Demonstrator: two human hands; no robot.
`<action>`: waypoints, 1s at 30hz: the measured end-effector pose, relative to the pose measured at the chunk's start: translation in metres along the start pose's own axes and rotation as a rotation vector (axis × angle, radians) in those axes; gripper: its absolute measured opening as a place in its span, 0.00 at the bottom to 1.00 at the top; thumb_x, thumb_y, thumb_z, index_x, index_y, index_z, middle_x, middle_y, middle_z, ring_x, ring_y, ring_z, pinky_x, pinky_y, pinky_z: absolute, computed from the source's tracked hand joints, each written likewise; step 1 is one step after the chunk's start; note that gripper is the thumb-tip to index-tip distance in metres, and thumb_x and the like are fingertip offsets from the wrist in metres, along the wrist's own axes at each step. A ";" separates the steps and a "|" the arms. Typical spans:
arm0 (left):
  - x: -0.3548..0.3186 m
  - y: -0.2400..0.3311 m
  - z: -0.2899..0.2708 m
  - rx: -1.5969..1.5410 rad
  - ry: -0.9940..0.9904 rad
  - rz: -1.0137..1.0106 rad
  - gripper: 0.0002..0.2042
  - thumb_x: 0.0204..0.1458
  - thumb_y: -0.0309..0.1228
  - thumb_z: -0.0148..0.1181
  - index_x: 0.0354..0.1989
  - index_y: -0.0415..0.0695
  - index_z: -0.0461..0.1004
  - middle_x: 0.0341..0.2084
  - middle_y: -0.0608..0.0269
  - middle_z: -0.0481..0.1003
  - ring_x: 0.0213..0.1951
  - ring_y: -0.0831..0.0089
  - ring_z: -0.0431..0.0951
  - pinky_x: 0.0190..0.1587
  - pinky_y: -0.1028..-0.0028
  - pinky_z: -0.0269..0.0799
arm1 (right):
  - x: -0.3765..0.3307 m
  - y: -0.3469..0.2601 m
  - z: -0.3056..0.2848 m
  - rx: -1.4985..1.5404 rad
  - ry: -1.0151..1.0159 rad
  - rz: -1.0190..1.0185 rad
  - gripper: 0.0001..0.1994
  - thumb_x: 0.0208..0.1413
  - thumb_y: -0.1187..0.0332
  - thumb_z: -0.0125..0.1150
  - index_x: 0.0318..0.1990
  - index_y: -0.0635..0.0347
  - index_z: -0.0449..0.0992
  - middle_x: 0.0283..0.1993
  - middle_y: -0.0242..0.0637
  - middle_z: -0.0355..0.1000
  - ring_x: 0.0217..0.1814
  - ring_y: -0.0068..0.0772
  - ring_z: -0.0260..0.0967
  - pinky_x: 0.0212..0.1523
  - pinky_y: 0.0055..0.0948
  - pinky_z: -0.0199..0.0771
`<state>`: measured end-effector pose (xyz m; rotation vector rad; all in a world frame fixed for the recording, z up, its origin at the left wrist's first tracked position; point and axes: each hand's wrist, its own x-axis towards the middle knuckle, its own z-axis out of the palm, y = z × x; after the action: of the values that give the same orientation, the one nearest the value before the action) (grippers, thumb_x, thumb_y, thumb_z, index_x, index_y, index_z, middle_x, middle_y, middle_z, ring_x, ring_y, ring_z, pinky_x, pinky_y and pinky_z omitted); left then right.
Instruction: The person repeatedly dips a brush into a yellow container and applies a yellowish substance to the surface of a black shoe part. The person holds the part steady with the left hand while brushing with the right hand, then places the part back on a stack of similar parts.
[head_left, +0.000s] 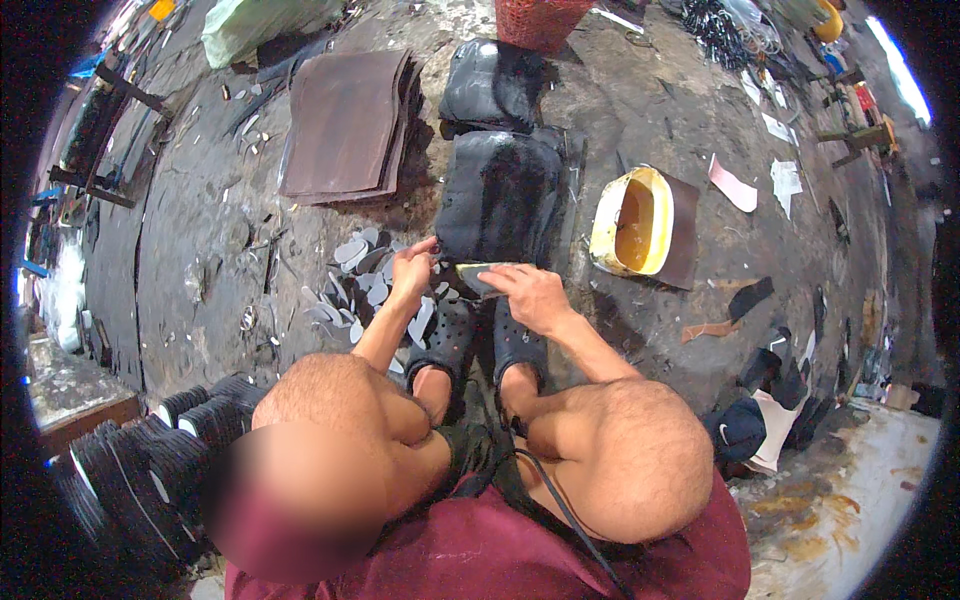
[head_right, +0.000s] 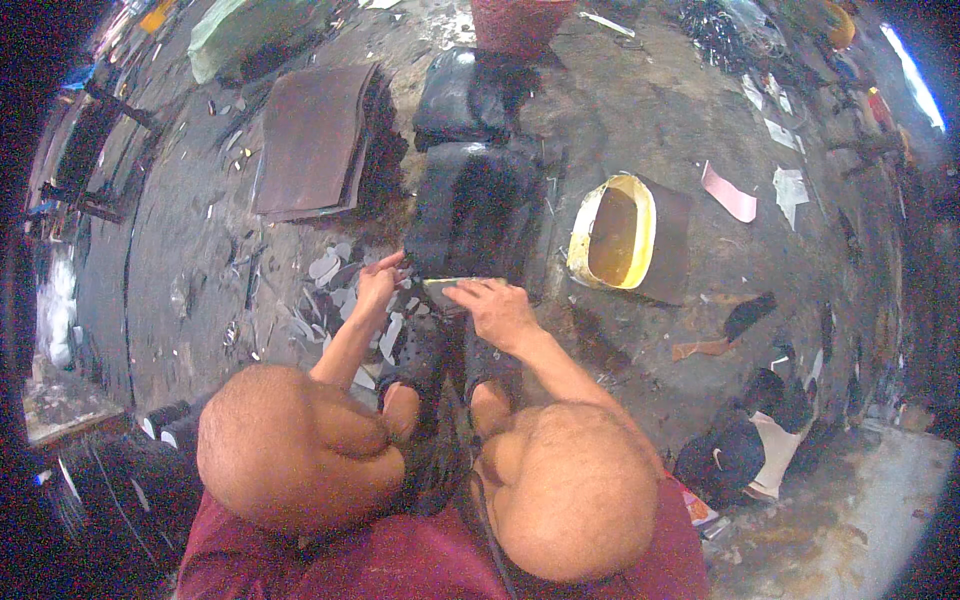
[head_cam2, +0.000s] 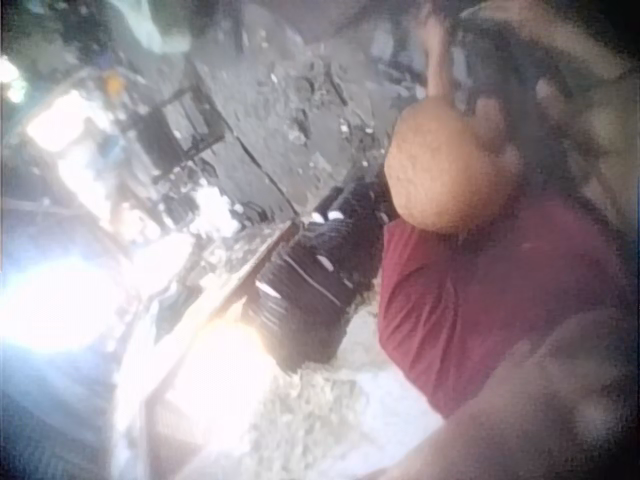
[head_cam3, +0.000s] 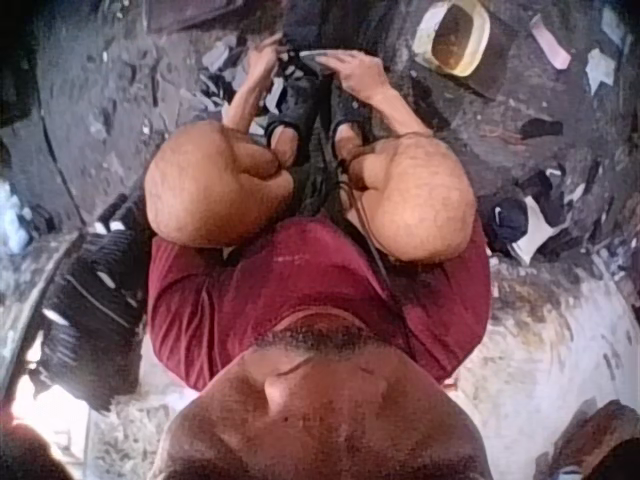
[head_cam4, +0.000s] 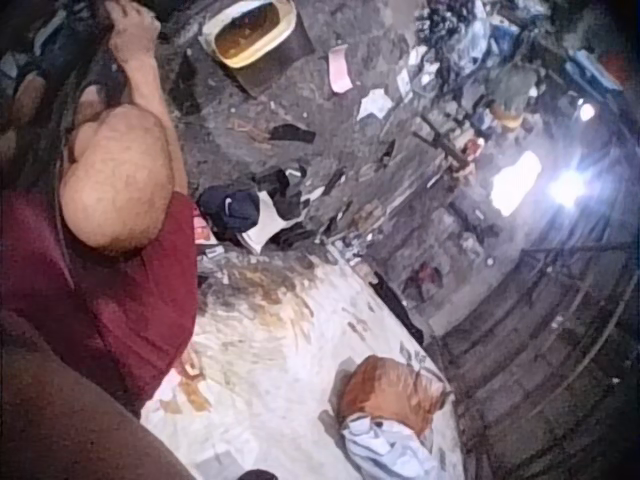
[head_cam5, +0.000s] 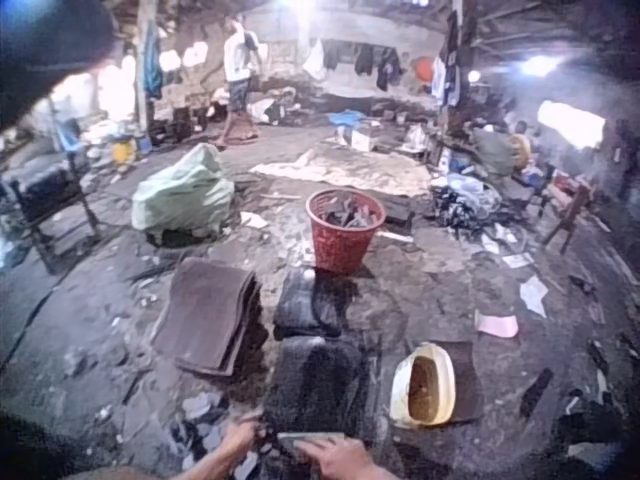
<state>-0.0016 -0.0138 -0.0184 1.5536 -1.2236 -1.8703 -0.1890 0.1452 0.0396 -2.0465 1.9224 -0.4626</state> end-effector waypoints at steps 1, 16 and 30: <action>-0.003 -0.002 0.000 0.033 0.013 0.017 0.21 0.53 0.23 0.51 0.56 0.39 0.79 0.38 0.64 0.81 0.34 0.79 0.74 0.39 0.76 0.70 | -0.001 0.002 -0.008 0.237 0.130 0.095 0.22 0.56 0.72 0.61 0.60 0.45 0.74 0.57 0.36 0.77 0.58 0.37 0.74 0.55 0.36 0.76; 0.016 0.150 0.113 -0.361 0.002 0.317 0.26 0.47 0.19 0.61 0.57 0.43 0.63 0.29 0.63 0.76 0.26 0.77 0.73 0.29 0.75 0.69 | 0.030 0.052 -0.100 1.131 1.151 0.455 0.15 0.60 0.78 0.62 0.54 0.64 0.73 0.51 0.32 0.75 0.51 0.25 0.71 0.55 0.26 0.70; 0.269 0.149 0.144 -0.478 0.394 -0.021 0.38 0.37 0.17 0.60 0.64 0.44 0.61 0.52 0.52 0.69 0.44 0.59 0.75 0.35 0.60 0.75 | 0.005 0.051 -0.144 1.188 1.270 0.484 0.18 0.58 0.78 0.63 0.56 0.64 0.72 0.54 0.36 0.74 0.53 0.30 0.71 0.54 0.31 0.73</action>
<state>-0.2452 -0.2477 -0.0496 1.5566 -0.5400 -1.6062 -0.2959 0.1375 0.1483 -0.3936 1.6388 -2.3518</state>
